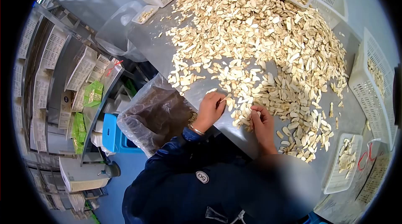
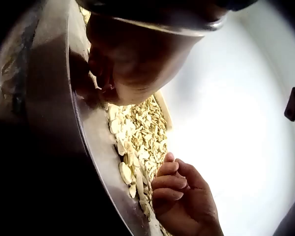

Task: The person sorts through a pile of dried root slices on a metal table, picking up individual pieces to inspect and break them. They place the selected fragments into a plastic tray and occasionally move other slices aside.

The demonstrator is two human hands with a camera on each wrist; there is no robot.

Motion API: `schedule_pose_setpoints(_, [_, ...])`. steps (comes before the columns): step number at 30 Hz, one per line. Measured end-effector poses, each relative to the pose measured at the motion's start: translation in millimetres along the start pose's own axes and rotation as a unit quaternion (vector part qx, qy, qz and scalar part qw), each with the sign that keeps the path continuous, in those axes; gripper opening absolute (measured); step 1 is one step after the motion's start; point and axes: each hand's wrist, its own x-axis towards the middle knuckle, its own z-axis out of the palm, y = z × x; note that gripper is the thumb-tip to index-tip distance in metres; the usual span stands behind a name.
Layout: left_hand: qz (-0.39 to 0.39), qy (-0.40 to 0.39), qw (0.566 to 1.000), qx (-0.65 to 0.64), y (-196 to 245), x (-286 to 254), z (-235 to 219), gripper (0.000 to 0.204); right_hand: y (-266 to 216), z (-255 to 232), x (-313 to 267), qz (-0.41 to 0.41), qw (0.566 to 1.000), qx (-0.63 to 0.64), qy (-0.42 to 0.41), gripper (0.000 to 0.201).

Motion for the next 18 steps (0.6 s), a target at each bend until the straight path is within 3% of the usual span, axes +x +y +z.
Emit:
schedule_pose_setpoints(2, [-0.038, 0.008, 0.999, -0.016, 0, -1, -3, 0.014, -1, 1, 0, -0.003, 1.000, 0.001, -0.006, 0.013])
schedule_pose_setpoints(8, [-0.017, 0.039, 0.999, 0.007, -1, 1, -2, 0.015, -1, 2, -1, -0.004, 1.000, 0.016, -0.016, 0.013])
schedule_pose_setpoints(11, [-0.089, 0.023, 0.994, -0.051, 0, 2, 3, 0.013, -1, 1, -1, -0.002, 1.000, 0.009, -0.018, 0.012])
schedule_pose_setpoints(14, [-0.196, 0.032, 0.929, -0.312, -19, 0, 19, 0.010, -2, 1, -1, 0.002, 1.000, 0.006, -0.028, 0.013])
schedule_pose_setpoints(18, [-0.248, -0.014, 0.869, -0.429, -9, 5, 11, 0.009, 2, 0, -1, 0.032, 0.997, 0.024, -0.068, 0.019])
